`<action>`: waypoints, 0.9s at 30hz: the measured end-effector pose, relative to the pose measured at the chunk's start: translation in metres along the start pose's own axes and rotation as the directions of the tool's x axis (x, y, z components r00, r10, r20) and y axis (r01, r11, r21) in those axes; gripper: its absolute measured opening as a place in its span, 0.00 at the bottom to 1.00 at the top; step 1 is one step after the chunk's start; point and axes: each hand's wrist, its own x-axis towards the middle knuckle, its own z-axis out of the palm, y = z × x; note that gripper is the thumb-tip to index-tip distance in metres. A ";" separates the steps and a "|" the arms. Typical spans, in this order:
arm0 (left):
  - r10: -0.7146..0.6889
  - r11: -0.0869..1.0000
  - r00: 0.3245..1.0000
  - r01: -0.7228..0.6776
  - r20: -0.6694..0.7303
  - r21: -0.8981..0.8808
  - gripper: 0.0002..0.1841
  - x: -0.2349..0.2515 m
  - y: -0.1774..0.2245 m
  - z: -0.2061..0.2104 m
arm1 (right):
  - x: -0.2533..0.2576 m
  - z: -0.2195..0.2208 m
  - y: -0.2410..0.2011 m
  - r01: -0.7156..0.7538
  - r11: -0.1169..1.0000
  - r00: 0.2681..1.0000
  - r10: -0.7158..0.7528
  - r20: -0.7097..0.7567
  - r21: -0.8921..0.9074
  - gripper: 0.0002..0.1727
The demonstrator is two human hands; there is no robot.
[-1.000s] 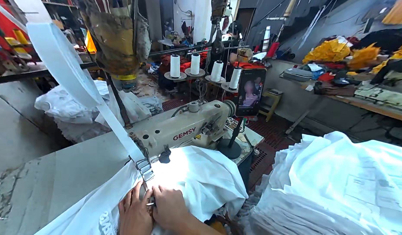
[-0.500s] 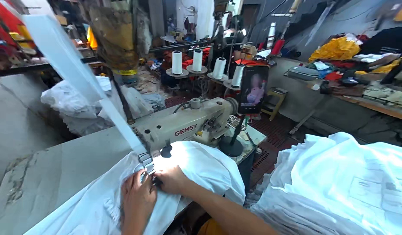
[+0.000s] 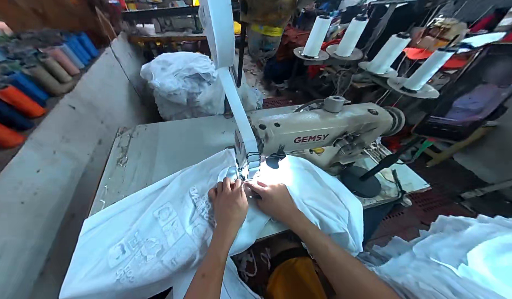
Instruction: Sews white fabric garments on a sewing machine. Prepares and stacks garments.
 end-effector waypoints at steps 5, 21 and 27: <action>0.089 0.995 0.996 -0.089 -0.015 -0.033 0.16 0.008 -0.011 0.002 | 0.005 0.000 -0.004 -0.020 0.999 1.000 0.020 0.002 -0.028 0.24; 0.295 0.925 0.952 -0.307 -0.084 -0.223 0.12 0.043 -0.054 -0.011 | 0.014 -0.024 -0.054 -0.267 0.963 0.939 0.250 0.236 0.044 0.14; 0.311 0.811 0.946 -0.317 -0.097 -0.491 0.18 0.019 -0.065 0.004 | 0.013 -0.028 -0.051 -0.273 0.959 0.915 0.236 0.327 0.071 0.17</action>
